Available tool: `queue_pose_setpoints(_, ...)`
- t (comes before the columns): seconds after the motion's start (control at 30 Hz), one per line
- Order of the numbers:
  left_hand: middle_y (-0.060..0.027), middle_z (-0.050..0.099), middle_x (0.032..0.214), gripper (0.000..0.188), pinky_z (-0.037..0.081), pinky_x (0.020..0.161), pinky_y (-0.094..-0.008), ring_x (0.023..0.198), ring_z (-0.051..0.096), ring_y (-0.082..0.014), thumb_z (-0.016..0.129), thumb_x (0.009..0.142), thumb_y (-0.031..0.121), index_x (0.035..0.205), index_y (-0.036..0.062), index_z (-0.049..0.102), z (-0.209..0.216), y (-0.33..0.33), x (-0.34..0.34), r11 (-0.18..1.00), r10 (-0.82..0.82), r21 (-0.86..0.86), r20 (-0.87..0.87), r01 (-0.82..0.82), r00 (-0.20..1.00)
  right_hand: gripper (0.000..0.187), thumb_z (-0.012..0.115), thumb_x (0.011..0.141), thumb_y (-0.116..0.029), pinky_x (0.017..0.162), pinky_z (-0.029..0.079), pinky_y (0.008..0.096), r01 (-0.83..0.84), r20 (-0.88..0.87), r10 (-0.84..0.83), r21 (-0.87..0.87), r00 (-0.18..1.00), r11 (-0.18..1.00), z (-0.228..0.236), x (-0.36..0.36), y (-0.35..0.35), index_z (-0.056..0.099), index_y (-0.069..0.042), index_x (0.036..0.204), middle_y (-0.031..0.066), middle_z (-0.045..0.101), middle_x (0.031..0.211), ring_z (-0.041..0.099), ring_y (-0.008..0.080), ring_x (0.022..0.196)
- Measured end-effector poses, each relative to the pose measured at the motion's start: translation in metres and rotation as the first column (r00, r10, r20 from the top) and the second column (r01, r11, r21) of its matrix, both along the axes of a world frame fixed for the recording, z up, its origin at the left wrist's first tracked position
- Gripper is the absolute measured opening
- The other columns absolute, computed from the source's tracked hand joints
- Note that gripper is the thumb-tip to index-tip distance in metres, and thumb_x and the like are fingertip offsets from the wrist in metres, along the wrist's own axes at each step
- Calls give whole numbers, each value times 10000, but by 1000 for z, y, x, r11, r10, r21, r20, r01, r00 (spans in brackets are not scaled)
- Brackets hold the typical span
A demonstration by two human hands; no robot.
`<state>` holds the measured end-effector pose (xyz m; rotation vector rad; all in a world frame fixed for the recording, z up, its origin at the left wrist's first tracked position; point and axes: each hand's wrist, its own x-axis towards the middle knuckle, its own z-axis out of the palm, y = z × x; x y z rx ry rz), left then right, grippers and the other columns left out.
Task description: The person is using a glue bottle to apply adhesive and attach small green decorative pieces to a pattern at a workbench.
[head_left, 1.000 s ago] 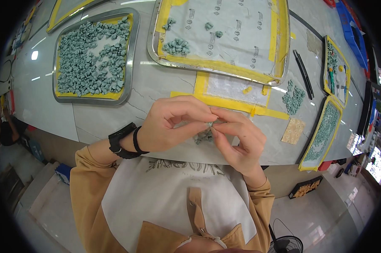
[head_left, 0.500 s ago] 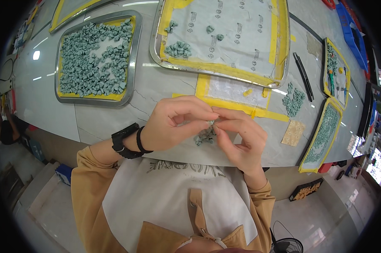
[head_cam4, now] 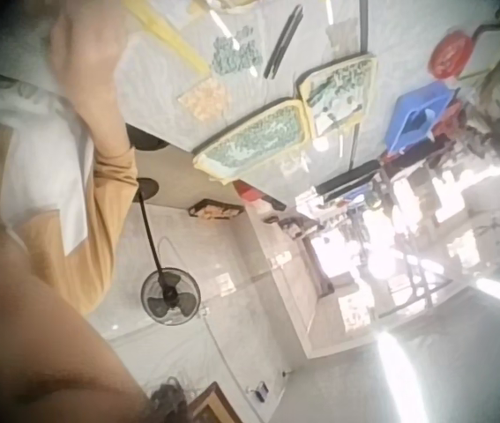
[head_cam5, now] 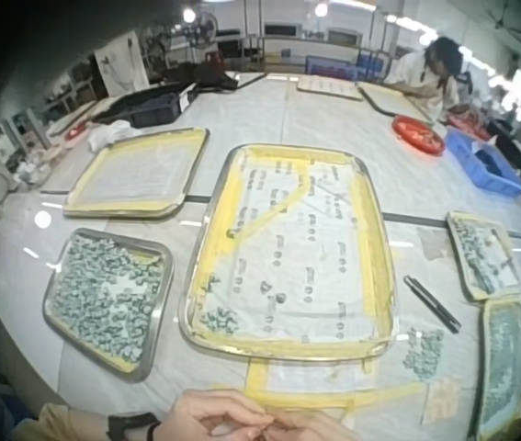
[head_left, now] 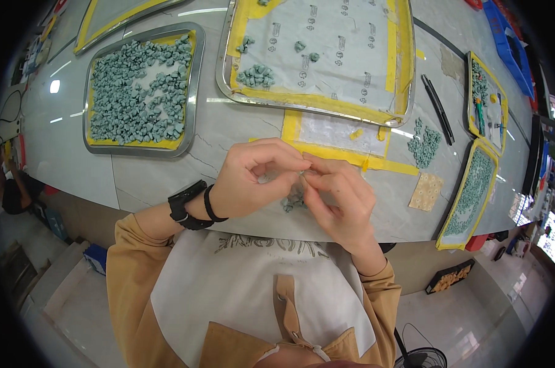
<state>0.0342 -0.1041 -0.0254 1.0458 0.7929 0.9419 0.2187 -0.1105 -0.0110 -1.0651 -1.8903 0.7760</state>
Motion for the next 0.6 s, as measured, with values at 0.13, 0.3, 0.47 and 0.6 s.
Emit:
queue_pose_setpoints(0.13, -110, 589, 1077, 268, 515, 784, -258, 919, 595, -134, 580, 796, -109, 1048, -25, 622, -1, 5, -3, 999, -29, 20, 9, 29, 1000, 231, 680, 679, 85, 736, 513, 319, 14, -12, -13, 49, 1000, 999, 5, 1, 3, 624, 27, 896, 181, 669, 965, 654, 278, 839)
queue_pose_setpoints(0.3, -100, 506, 1171, 375, 494, 831, -262, 992, 548, -138, 574, 817, -98, 1179, -1, 564, 17, 42, 5, 867, 483, 113, 44, -484, 875, 402, 670, 723, 27, 785, 500, 330, 118, 8, -119, 102, 993, 988, 8, 21, 5, 585, 42, 1116, 192, 638, 1057, 630, 283, 925)
queue_pose_setpoints(0.47, -106, 549, 1073, 407, 488, 786, -287, 953, 562, -209, 617, 736, -83, 1128, 17, 582, 10, 16, -6, 800, 124, 564, -490, 206, 863, 773, 787, 646, -205, 715, 445, 328, 178, 258, -157, -60, 953, 982, 28, 68, -4, 460, -10, 1318, 116, 560, 975, 535, 222, 867)
queue_pose_setpoints(0.6, -89, 583, 1021, 315, 481, 752, -329, 935, 559, -240, 635, 711, -2, 1024, 32, 629, 6, 18, 25, 617, 126, 681, -581, 395, 804, 850, 833, 519, -331, 647, 400, 344, 126, 623, 38, -216, 781, 968, 31, 75, -18, 527, -77, 1270, 85, 489, 822, 481, 225, 746)
